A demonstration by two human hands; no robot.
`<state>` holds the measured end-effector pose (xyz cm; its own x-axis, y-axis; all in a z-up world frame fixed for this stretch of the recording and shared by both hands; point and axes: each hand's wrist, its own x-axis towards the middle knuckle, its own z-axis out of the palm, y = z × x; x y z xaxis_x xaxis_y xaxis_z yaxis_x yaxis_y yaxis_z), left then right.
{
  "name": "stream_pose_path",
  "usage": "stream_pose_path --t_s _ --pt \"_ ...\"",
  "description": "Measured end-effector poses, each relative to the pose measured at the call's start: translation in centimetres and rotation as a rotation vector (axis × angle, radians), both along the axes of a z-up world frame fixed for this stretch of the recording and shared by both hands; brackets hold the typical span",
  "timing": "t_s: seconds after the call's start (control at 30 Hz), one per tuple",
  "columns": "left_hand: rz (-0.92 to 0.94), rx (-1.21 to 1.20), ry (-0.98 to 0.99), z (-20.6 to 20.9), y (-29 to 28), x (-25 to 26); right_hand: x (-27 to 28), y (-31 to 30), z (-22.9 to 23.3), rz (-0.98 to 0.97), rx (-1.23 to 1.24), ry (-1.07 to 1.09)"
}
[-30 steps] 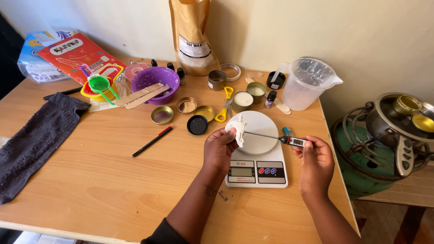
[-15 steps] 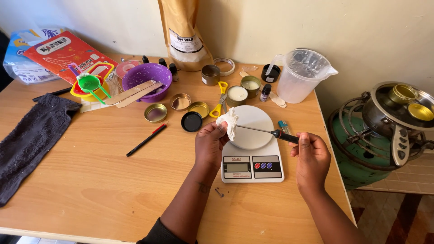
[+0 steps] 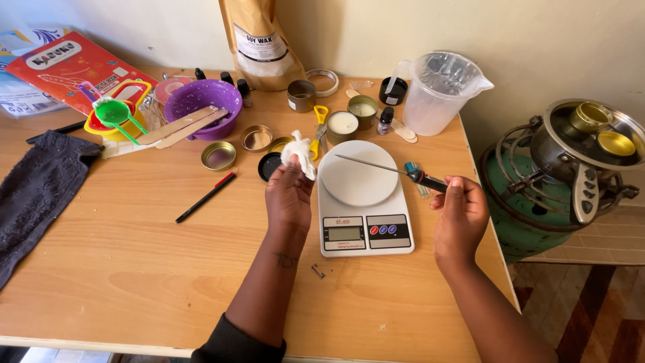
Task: Measuring the temperature of melting wax, cleaning the thermometer probe, weighing materials, and stirring the wax in a double boiler.
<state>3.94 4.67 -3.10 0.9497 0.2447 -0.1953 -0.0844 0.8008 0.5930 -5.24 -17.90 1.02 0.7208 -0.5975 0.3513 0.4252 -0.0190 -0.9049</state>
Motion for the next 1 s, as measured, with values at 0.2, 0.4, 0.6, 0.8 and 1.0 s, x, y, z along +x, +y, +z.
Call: stream_pose_path --t_s 0.2,0.4,0.6,0.8,1.0 --pt "0.010 -0.121 -0.008 4.1 -0.1 -1.9 -0.4 0.6 0.4 0.020 -0.040 -0.007" --pt "0.021 0.074 -0.031 2.4 -0.6 -1.2 -0.3 0.3 0.3 0.053 -0.018 -0.058" --pt "-0.176 0.210 -0.128 5.9 -2.0 -4.2 0.3 0.2 -1.2 0.201 0.044 -0.129" --pt "-0.492 0.302 -0.144 5.7 -4.6 -5.7 0.1 0.7 -1.5 0.290 0.080 -0.124" --pt "-0.553 0.289 -0.180 6.5 -4.9 -6.5 -0.1 1.2 -1.0 0.294 0.022 -0.105"
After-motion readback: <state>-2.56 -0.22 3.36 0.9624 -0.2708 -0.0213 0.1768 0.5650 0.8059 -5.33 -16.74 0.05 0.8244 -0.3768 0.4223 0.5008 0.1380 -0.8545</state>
